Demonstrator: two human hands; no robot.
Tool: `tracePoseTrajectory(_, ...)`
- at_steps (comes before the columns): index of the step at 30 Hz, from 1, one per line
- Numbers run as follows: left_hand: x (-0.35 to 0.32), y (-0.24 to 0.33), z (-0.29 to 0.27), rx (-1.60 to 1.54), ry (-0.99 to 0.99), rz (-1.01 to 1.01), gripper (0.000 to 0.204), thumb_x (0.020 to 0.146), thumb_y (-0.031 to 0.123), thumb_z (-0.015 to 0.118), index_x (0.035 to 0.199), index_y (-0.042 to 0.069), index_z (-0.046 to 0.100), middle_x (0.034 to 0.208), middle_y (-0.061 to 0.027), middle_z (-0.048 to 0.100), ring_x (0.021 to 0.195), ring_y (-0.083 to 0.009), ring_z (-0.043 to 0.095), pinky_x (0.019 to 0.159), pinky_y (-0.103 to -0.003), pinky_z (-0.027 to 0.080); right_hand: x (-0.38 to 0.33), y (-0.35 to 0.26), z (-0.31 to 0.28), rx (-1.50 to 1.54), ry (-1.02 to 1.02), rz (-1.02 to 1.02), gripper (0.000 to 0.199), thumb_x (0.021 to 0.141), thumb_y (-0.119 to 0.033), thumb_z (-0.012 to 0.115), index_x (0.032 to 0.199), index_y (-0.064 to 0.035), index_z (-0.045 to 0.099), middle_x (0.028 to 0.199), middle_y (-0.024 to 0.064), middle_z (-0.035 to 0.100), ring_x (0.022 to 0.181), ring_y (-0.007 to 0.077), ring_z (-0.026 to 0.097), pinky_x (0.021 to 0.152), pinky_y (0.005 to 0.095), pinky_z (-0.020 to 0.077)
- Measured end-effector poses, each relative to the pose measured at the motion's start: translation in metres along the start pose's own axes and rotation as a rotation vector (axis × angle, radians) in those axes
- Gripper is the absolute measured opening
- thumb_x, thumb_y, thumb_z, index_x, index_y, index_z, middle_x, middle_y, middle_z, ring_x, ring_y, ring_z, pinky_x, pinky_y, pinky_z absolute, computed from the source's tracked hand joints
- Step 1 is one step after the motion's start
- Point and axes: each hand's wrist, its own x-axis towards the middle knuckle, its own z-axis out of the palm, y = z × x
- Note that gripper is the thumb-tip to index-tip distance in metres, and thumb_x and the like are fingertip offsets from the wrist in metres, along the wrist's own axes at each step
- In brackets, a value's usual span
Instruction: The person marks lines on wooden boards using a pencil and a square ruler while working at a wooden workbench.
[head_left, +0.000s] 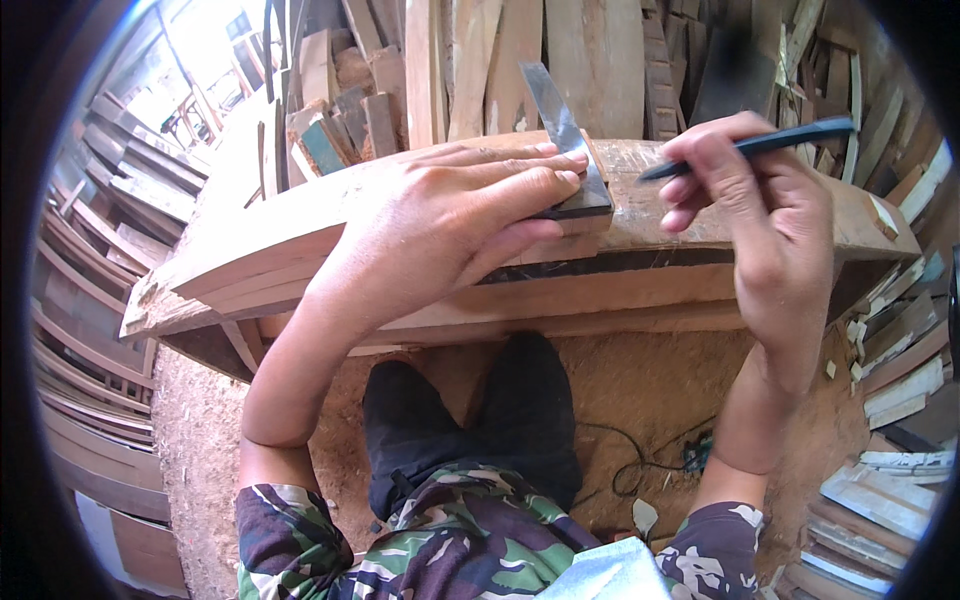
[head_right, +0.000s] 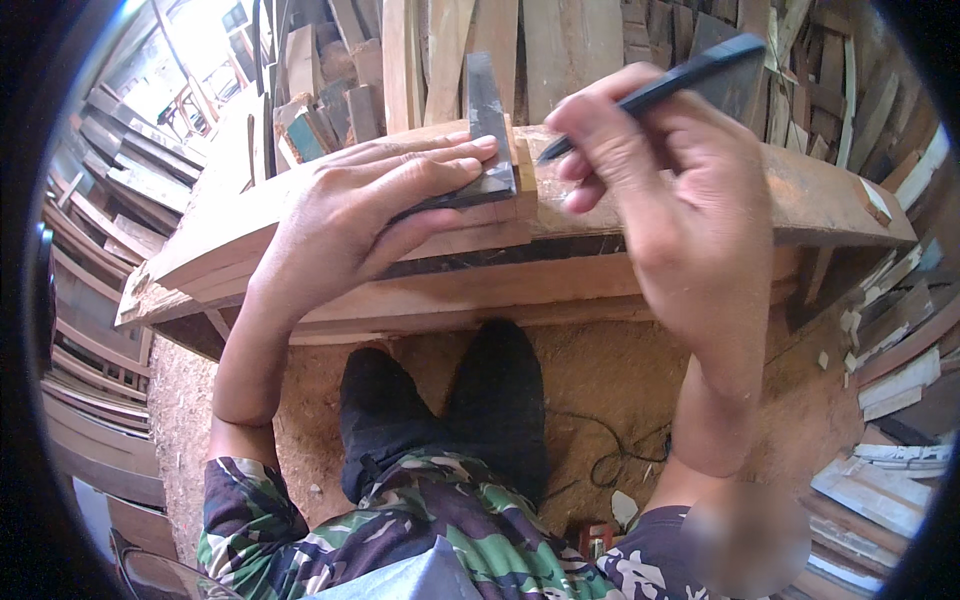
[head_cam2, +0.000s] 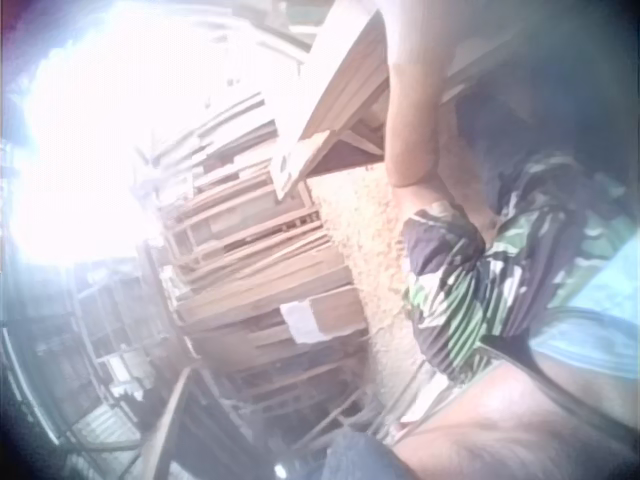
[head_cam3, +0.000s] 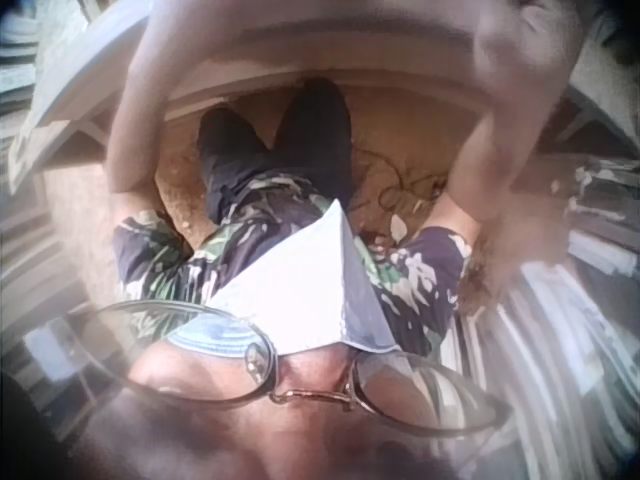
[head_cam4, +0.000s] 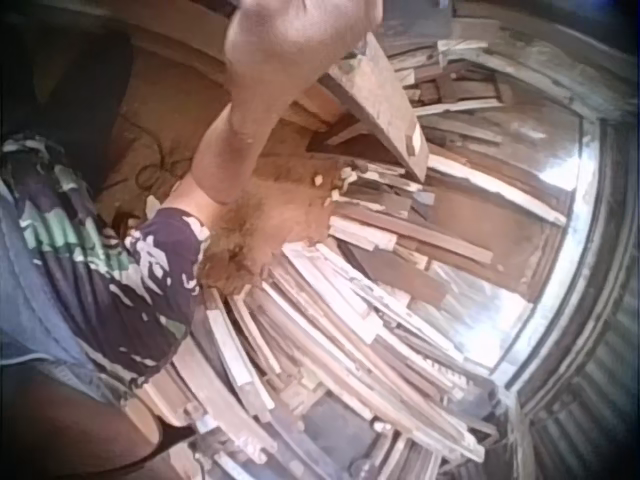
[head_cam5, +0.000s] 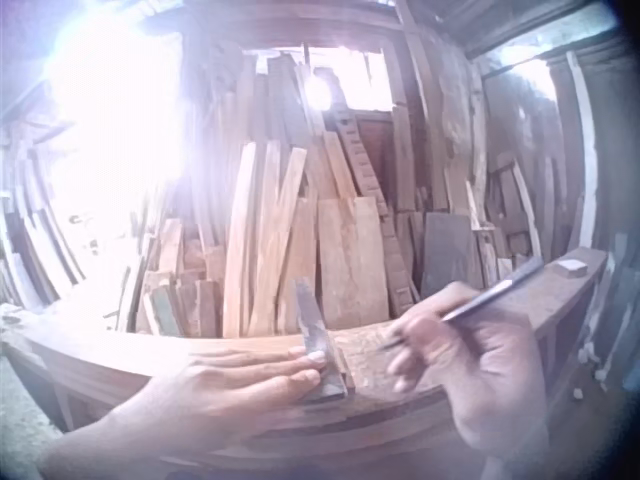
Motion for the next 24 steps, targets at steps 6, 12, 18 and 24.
tracePoseTrajectory(6,-0.035,0.005,-0.004,0.278,0.188,0.131,0.028,0.094,0.012,0.078,0.119,0.000,0.073,0.129,-0.0154,0.080,0.123,-0.0330,0.076,0.104,-0.045,0.062,-0.003,0.007,0.002,-0.061,0.074,-0.117,0.024,0.115,-0.020,0.062,0.117,0.0005,0.073,0.094,0.0062,0.074,0.089,0.0127,0.072,0.081,0.0270,0.0577)
tracePoseTrajectory(12,-0.100,0.020,-0.017,0.312,0.535,0.027,0.009,0.102,-0.002,0.069,0.110,-0.002,0.066,0.108,-0.0260,0.081,0.099,-0.0380,0.082,0.085,-0.045,0.068,-0.003,0.006,0.027,-0.504,-0.006,-0.389,0.027,0.101,-0.020,0.078,0.119,-0.0020,0.071,0.109,0.0143,0.076,0.103,0.0308,0.075,0.094,0.0394,0.0568)
tracePoseTrajectory(18,-0.180,0.001,-0.028,0.323,1.153,-0.371,0.034,0.117,0.020,0.045,0.116,-0.011,0.057,0.103,-0.0289,0.078,0.082,-0.0256,0.078,0.068,-0.032,0.063,0.017,0.012,0.051,-0.841,-0.282,-0.522,0.056,0.079,-0.022,0.091,0.127,-0.0057,0.068,0.123,0.0166,0.071,0.119,0.0382,0.068,0.107,0.0456,0.0491)
tracePoseTrajectory(24,-0.250,-0.001,-0.058,0.349,1.289,-0.640,0.022,0.120,0.023,0.040,0.126,0.005,0.030,0.119,-0.0357,0.070,0.091,-0.0219,0.073,0.073,-0.031,0.061,0.054,0.020,0.038,-0.703,-0.422,-0.583,0.043,0.083,-0.021,0.089,0.119,-0.0051,0.074,0.104,0.0140,0.076,0.099,0.0379,0.071,0.096,0.0442,0.0535)
